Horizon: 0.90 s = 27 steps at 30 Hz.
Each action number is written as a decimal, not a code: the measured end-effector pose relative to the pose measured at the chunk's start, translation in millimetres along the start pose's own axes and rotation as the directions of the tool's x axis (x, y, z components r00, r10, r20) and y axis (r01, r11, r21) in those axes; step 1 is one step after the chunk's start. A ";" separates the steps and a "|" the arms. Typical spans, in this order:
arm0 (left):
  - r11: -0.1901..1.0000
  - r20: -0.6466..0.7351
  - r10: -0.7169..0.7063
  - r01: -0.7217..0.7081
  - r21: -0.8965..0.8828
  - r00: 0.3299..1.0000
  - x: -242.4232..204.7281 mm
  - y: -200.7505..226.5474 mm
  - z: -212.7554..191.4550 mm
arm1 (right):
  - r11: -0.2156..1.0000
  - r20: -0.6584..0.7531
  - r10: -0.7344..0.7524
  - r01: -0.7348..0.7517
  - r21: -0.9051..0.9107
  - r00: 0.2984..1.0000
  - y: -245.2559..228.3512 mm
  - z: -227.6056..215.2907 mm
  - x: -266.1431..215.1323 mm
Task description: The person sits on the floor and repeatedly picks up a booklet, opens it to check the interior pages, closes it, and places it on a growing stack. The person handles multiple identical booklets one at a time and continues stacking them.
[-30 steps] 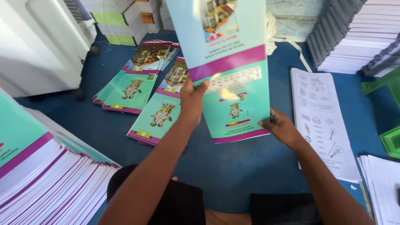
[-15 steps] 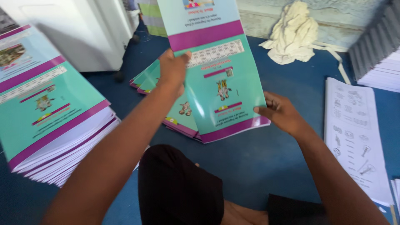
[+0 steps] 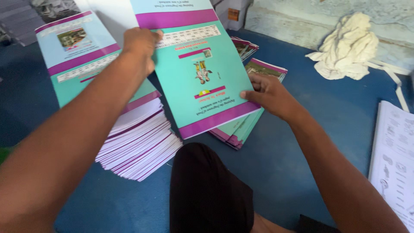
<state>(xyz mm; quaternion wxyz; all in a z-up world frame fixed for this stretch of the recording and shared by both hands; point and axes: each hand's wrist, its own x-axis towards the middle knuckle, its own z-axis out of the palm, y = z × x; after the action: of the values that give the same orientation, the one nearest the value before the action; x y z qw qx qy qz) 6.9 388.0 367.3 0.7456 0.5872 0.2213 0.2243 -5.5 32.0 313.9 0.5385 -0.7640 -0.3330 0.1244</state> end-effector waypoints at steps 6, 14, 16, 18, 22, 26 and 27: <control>1.000 -0.082 0.031 -0.031 -0.005 0.996 24.3 27.4 -65.2 | 0.999 0.069 0.001 -0.005 0.052 0.998 -25.3 38.8 39.5; 0.986 -0.193 0.059 -0.027 0.164 0.979 34.8 60.1 -148.7 | 0.979 0.209 -0.197 0.180 0.094 0.958 -52.9 92.7 91.1; 0.996 -0.245 0.068 -0.052 0.071 0.967 35.0 62.2 -164.3 | 0.987 0.228 -0.156 0.140 0.084 0.961 -60.7 107.3 98.4; 0.997 -0.293 0.064 -0.049 0.055 0.954 39.1 63.3 -178.1 | 0.999 0.227 -0.016 0.005 0.051 0.974 -67.1 122.7 102.5; 0.992 -0.340 0.059 -0.015 0.129 0.939 53.5 57.6 -211.0 | 1.000 0.256 -0.026 0.026 0.003 0.966 -72.6 145.1 117.0; 0.983 -0.328 0.050 0.011 0.181 0.943 68.2 51.3 -236.6 | 0.993 0.271 -0.109 0.095 0.066 0.956 -62.2 164.5 129.9; 0.981 -0.356 0.052 0.019 0.193 0.933 70.8 50.6 -239.2 | 0.984 0.275 -0.168 0.144 0.104 0.947 -59.5 168.8 134.1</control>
<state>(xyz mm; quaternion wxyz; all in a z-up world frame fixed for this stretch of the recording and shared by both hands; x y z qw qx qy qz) -82.1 626.5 361.1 0.6299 0.6077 0.3699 0.3115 -20.2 254.8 324.7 0.5246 -0.6867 -0.4605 0.2029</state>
